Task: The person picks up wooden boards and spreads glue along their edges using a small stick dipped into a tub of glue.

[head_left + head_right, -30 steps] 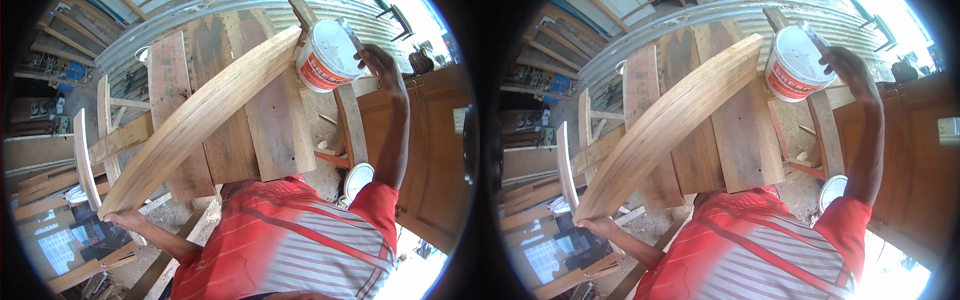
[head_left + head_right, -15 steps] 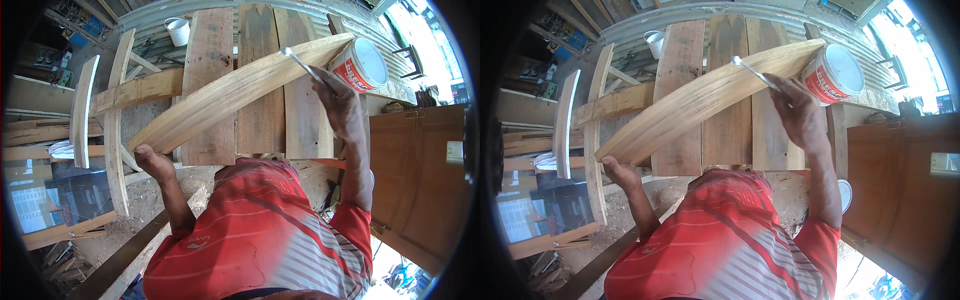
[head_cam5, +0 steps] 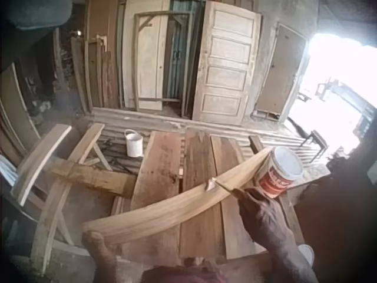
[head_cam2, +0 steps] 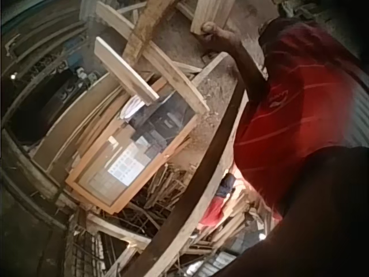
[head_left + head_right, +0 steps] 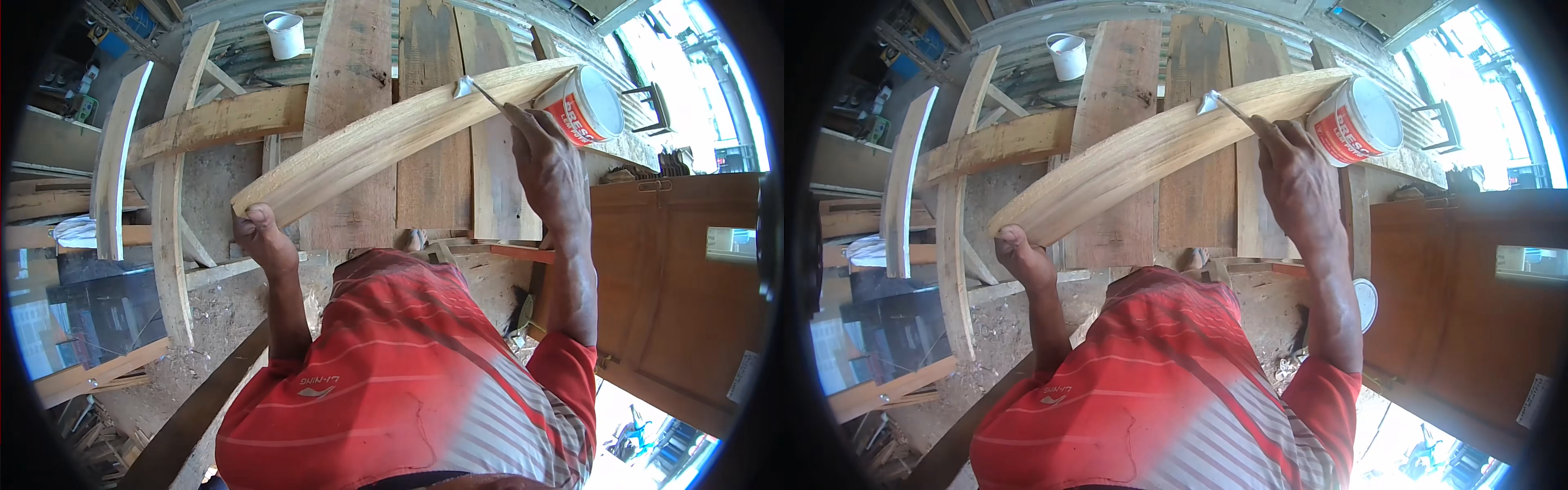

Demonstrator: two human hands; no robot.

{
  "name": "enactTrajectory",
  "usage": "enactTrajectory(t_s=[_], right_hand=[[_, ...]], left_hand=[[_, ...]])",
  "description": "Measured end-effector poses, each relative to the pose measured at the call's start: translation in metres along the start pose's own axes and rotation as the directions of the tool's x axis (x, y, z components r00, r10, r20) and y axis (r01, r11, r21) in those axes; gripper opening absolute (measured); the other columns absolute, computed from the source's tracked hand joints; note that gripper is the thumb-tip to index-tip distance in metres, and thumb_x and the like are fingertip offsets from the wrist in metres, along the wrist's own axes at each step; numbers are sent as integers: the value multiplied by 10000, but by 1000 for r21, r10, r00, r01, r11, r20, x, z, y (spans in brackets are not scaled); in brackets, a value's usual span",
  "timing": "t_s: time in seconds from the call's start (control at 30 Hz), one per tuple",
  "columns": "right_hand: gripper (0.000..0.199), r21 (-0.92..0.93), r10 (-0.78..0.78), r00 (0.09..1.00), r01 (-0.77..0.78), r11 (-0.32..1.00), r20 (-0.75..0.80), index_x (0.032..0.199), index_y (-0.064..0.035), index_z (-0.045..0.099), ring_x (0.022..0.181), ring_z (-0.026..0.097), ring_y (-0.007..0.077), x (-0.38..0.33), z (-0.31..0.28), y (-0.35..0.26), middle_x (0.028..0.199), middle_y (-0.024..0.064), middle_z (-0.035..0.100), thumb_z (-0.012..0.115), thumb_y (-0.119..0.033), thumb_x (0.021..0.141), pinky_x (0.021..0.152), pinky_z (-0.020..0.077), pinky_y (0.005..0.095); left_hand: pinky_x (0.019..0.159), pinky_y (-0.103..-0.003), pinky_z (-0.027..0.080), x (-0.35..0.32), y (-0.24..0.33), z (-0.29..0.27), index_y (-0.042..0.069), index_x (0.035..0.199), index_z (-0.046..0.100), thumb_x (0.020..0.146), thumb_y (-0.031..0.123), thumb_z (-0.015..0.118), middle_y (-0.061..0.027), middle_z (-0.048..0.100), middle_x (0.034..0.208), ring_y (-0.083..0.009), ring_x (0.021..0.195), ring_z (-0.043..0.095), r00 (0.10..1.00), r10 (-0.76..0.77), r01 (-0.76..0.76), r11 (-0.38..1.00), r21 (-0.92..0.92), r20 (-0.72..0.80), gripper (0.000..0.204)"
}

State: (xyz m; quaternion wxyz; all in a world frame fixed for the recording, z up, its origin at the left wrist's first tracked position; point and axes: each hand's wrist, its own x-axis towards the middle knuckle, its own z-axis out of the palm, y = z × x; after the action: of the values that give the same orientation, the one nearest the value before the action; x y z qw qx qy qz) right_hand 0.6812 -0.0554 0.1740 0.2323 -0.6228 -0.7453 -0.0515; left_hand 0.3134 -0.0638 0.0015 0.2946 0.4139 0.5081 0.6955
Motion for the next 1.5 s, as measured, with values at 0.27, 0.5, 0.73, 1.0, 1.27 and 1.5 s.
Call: enactTrajectory(t_s=[0.27,0.5,0.73,1.0,1.27,1.5], right_hand=[[260,108,57,994,-67,992,90,1202,-62,691,892,690,365,0,-1,-38,1011,168,681,619,-47,953,746,543,460],[329,229,-25,992,-4,973,121,1241,-47,687,885,701,340,-6,10,-80,1031,150,698,667,-5,915,761,562,454],[306,332,0,986,-56,942,169,1253,-36,693,875,720,328,-16,21,-99,1078,170,705,641,4,953,732,565,425],[330,89,39,995,-47,995,92,1264,-61,700,927,706,304,-17,32,-104,1070,148,691,650,6,945,772,565,418],[363,182,4,986,-35,983,165,1260,-69,713,949,697,338,-18,21,-125,1099,151,689,705,7,905,808,566,426],[294,229,190,982,-185,956,-2,1229,-39,707,899,716,364,-20,21,-93,1024,181,714,636,18,949,765,560,417]], left_hand=[[841,-298,461,2,10,4,-2,1056,607,1011,574,617,-24,616,962,-111,890,560,996,61,-63,998,30,62,578],[838,-289,456,4,0,1,-1,1082,598,997,558,650,-37,612,966,-112,903,557,994,18,-11,998,-67,106,568],[824,-279,445,6,6,3,1,1082,593,979,556,678,-19,574,953,-108,893,534,990,-1,12,997,-77,143,571],[805,-268,434,7,15,6,29,1048,590,978,520,702,-4,565,961,-90,879,519,986,65,-47,992,-118,155,509],[794,-260,431,6,14,4,31,1042,586,990,479,704,-1,560,956,-79,866,512,980,70,-37,983,-179,186,466],[801,-263,432,5,16,4,24,1049,589,986,504,699,-5,563,956,-85,872,521,986,63,-38,986,-164,155,496]])
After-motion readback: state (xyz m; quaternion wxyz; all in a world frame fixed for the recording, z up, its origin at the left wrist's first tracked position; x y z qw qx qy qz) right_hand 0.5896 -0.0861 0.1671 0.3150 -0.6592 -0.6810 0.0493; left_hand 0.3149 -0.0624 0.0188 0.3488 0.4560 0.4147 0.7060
